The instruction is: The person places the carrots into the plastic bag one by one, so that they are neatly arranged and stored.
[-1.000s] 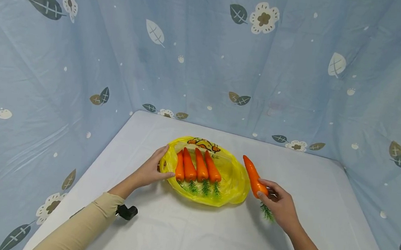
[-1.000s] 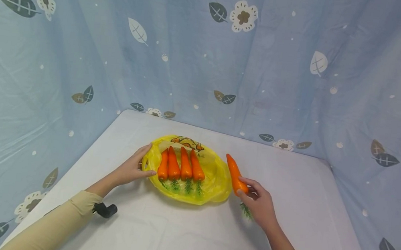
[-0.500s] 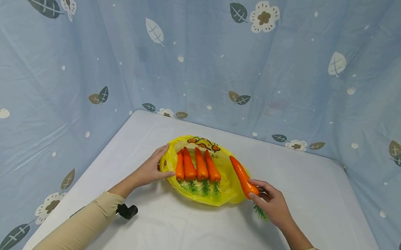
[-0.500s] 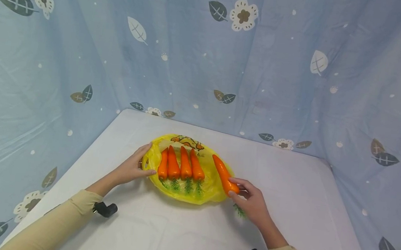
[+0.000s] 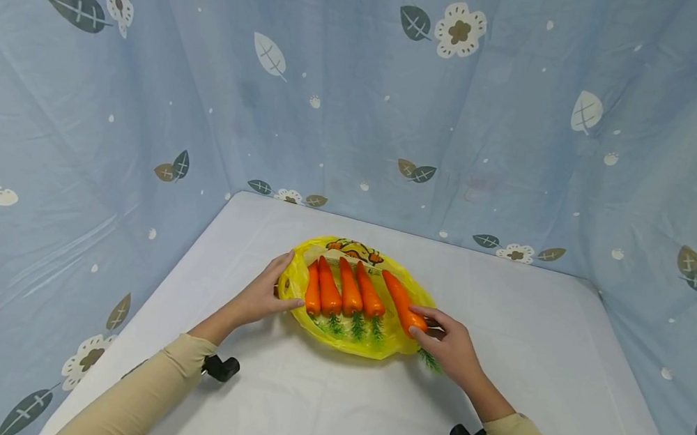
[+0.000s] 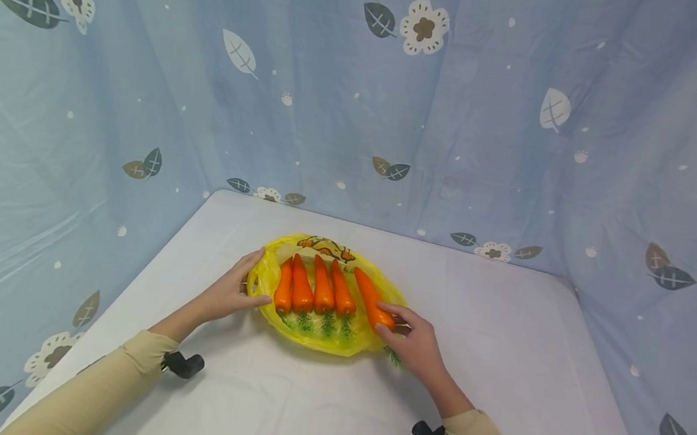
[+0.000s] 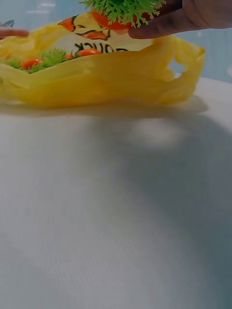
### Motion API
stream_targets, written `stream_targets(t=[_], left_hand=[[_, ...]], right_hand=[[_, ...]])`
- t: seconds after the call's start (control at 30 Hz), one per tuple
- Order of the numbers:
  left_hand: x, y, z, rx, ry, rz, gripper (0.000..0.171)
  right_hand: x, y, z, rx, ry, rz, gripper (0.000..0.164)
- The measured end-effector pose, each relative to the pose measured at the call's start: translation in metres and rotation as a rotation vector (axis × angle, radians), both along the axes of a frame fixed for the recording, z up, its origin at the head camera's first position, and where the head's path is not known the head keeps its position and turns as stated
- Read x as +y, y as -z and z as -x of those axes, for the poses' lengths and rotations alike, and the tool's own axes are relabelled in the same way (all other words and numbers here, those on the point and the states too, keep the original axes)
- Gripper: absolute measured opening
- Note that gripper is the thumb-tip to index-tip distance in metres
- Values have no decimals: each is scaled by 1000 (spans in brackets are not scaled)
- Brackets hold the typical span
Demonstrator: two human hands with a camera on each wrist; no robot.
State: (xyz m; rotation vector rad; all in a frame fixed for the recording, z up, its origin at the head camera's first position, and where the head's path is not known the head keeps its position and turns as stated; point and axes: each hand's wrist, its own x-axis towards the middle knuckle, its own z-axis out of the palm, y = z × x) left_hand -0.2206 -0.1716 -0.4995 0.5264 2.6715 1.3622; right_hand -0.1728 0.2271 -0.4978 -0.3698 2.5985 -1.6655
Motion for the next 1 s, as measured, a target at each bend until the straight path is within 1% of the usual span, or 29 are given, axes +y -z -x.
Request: stream_targets(t=[0.17, 0.4, 0.67, 0.83, 1.0], left_hand=[[0, 0, 0, -5, -1, 2, 106], [0, 0, 0, -6, 2, 5, 106], [0, -1, -1, 12, -3, 24, 107], [-1, 0, -1, 15, 2, 25, 108], [-1, 1, -1, 13, -1, 23, 109]], right_hand=[[-9, 2, 7, -6, 15, -20, 39], [-24, 1, 15, -6, 54, -142, 39], [-39, -1, 26, 60, 54, -264, 37], [-44, 0, 31, 55, 80, -319, 38], [-43, 3, 36, 55, 91, -349, 39]])
